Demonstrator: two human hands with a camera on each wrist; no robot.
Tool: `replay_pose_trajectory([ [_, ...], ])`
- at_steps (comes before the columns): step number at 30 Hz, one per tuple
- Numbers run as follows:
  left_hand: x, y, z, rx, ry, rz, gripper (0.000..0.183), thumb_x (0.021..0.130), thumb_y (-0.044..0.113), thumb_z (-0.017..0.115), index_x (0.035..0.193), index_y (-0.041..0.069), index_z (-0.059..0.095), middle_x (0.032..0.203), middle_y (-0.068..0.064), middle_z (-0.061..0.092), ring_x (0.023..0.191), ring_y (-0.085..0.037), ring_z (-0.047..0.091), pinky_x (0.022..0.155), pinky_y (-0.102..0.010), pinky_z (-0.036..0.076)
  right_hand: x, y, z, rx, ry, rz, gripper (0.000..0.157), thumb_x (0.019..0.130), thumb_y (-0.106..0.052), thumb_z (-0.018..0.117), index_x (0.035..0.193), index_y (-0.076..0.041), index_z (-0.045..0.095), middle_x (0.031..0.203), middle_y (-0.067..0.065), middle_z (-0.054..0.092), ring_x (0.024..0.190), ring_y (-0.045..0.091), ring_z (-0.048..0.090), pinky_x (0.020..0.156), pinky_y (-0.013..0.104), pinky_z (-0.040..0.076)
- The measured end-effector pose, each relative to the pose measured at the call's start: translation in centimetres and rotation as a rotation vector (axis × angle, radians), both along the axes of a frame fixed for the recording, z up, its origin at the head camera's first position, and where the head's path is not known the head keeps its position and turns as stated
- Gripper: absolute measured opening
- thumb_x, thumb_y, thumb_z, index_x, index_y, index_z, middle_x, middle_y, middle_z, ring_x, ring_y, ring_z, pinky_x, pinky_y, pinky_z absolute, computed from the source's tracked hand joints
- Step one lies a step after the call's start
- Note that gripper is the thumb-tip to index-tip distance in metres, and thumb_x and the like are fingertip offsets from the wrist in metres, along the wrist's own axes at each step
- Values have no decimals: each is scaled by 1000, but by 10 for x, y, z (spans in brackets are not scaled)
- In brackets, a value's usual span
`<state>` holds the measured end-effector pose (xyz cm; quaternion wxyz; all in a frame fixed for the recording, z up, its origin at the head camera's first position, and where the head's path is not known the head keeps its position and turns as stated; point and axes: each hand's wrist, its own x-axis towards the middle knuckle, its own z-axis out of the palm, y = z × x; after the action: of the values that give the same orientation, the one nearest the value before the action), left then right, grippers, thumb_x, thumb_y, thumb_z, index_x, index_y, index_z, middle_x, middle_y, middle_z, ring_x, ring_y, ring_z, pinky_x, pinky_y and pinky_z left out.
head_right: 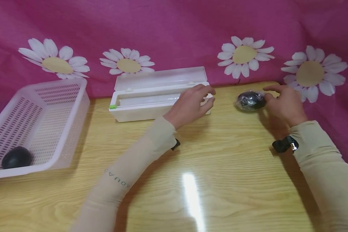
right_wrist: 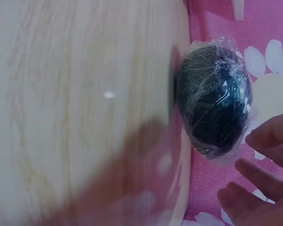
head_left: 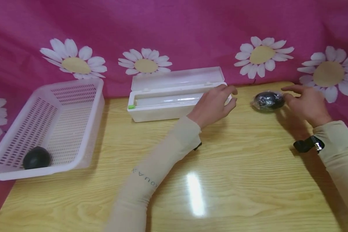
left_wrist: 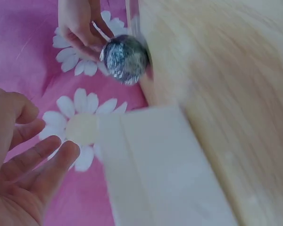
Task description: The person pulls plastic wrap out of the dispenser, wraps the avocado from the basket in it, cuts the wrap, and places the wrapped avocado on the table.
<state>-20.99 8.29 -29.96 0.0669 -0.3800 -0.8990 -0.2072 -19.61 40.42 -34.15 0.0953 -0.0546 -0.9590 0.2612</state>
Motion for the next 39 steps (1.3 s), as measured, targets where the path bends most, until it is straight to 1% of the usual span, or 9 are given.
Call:
replay_pose_trajectory([
  [4,4,-24,5,6,57,29,25,106,25,52,125,15,66,121,-1,73,96,-14,70,80,-28,57,-2,-1,4,-12,32,-25,45,101,-27,49,136,-5,66,135,33,62,94,14,57,74,26,37],
  [9,3,-52,5,52,63,76,26,105,25,55,126,16,68,121,-1,74,91,-14,68,71,-30,54,-6,-6,7,-8,45,-38,44,100,-30,50,133,-7,68,131,29,66,73,-18,35,67,21,34],
  [15,0,-90,0,109,20,118,27,105,24,55,126,12,68,124,-5,73,94,-20,68,76,-34,56,-7,-15,8,-9,30,-15,44,101,-32,50,131,-6,69,127,31,64,88,15,52,69,28,33],
  [19,0,-116,-2,124,-14,172,27,105,24,56,126,12,68,128,-4,72,110,-23,70,94,-37,57,-8,-24,11,-18,54,-26,45,100,-29,48,133,-5,68,136,29,64,109,35,53,78,30,32],
  [22,0,-133,-4,129,-21,218,28,105,24,57,127,12,68,129,-4,72,119,-22,68,105,-38,55,-8,-33,17,-32,88,-30,45,100,-31,50,134,-7,68,136,25,66,100,12,55,81,25,32],
  [26,0,-151,-7,152,-35,257,29,105,25,58,129,12,67,132,-5,71,127,-23,64,112,-38,51,-7,-50,26,-55,108,1,46,101,-34,54,135,-7,67,133,23,67,86,-16,39,76,14,32],
  [30,-1,-166,-12,177,-37,278,31,104,25,57,130,11,67,133,-6,71,129,-26,62,115,-42,48,-6,-69,30,-88,170,50,41,100,-31,58,131,-7,69,114,-4,71,84,-21,41,75,9,33],
  [34,-2,-180,-18,196,-33,295,30,104,24,58,128,9,69,131,-8,72,128,-30,62,117,-47,43,-5,-91,30,-126,251,91,34,99,-29,61,123,-9,73,92,-41,48,81,-26,44,78,4,33],
  [39,-4,-190,-26,232,-60,290,31,103,24,59,127,6,69,130,-11,73,129,-33,62,120,-50,39,-1,-121,30,-150,282,153,30,98,-27,63,120,-9,74,93,-35,55,82,-25,47,78,6,36],
])
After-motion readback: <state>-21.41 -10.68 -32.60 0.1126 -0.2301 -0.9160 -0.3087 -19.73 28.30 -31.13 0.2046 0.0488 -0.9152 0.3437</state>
